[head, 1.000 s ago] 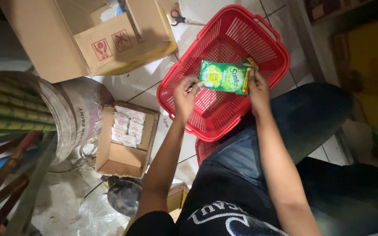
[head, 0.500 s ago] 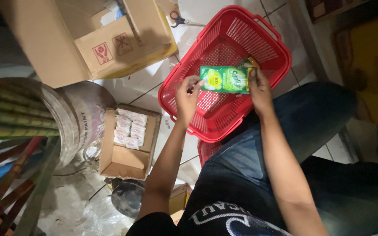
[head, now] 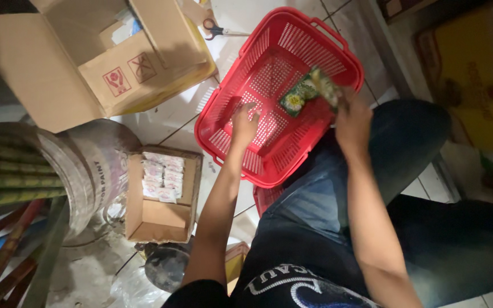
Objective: The person takes dish soap pouches out of a basket and a cardboard box and places them onto a shelf in a store.
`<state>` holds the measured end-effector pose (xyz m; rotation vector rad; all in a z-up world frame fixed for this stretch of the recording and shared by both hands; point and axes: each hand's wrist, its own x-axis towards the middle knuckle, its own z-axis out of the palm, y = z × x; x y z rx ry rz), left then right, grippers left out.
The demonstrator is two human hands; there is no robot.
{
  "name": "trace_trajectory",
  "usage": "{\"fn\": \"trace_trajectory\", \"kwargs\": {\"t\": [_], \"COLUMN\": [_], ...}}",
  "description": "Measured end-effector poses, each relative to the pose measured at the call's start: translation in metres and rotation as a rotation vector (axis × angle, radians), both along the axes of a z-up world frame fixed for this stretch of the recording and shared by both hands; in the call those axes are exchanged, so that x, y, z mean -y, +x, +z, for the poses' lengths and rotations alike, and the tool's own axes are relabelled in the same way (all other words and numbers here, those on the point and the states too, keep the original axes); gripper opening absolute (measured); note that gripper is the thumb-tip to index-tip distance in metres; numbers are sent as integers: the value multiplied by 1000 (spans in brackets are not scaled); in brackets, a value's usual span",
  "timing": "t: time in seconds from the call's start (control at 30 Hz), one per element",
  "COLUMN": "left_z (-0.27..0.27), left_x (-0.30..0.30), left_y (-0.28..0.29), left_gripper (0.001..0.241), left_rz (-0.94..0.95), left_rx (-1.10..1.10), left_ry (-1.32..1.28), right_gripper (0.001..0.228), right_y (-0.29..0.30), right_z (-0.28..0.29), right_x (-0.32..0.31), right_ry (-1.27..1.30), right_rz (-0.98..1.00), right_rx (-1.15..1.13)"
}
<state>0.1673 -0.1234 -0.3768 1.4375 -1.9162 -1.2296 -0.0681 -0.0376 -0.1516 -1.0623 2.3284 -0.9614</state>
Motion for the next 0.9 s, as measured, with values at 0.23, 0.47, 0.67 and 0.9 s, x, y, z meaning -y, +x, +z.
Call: {"fn": "trace_trajectory", "kwargs": {"t": [0.23,0.47,0.67,0.9], "left_z": [-23,-20,-25,-21], "left_x": [19,-9,-8,-6], "left_y": [-107,-150,-131,-99], "left_gripper": [47,105,50,56], "left_rz": [-99,-216,-186,92], "left_rx": [94,660,352,-704], "left_ry": [180,94,450,1102], "right_gripper": [26,28,28,33], "right_y": [-26,-33,-37,-32], "right_z": [33,52,49,59], "right_x": [-17,-32,-34,-31], "right_ry": [-45,33,41,35], "right_rz": [-58,-139,-171,-146], "right_rx": [-72,75,84,144]}}
